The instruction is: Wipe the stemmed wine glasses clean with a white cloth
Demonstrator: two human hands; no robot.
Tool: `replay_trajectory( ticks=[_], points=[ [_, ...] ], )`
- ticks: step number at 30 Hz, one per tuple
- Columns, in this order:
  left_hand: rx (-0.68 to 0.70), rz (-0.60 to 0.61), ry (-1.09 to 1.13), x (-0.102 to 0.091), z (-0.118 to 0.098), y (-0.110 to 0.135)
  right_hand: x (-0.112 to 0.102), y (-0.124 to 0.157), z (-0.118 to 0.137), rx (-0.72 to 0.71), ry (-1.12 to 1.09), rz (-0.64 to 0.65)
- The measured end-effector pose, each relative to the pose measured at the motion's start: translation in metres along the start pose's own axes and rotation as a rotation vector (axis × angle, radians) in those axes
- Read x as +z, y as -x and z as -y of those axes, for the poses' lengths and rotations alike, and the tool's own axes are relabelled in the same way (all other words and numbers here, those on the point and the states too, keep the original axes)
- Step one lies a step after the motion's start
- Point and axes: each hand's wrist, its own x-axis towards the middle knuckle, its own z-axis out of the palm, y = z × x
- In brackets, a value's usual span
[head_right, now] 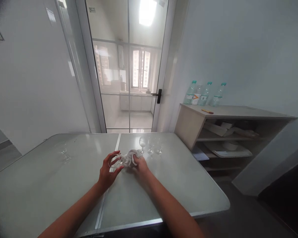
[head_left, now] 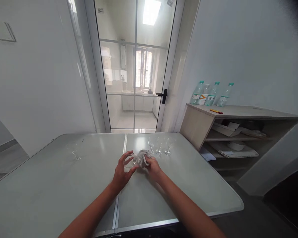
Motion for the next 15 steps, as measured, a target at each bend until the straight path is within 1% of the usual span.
replay_trajectory(
  ticks=[2,3,4,7,9,11,13,15],
  points=[
    [0.031,0.029,0.001,0.000,0.002,0.001,0.004,0.006,0.003,0.113,-0.065,0.176],
    [0.042,0.054,-0.008,0.001,0.002,0.001,0.006,0.008,0.004,0.131,-0.073,0.224],
    [0.057,0.083,-0.025,0.002,0.002,0.001,0.007,0.009,0.004,0.124,-0.066,0.240],
    [0.160,0.214,-0.110,0.006,-0.002,0.002,0.005,0.008,0.001,0.067,0.032,0.187],
    [0.231,0.272,-0.154,0.008,-0.006,0.002,0.002,0.005,-0.003,0.051,0.097,0.112],
    [0.243,0.258,-0.164,0.009,-0.007,0.001,-0.002,0.002,-0.006,0.040,0.110,0.063],
    [0.186,0.214,-0.150,0.009,-0.007,0.001,-0.004,-0.001,-0.009,0.026,0.110,0.077],
    [0.105,0.181,-0.127,0.007,-0.007,0.001,-0.005,-0.004,-0.011,-0.028,0.195,0.078]
  ],
)
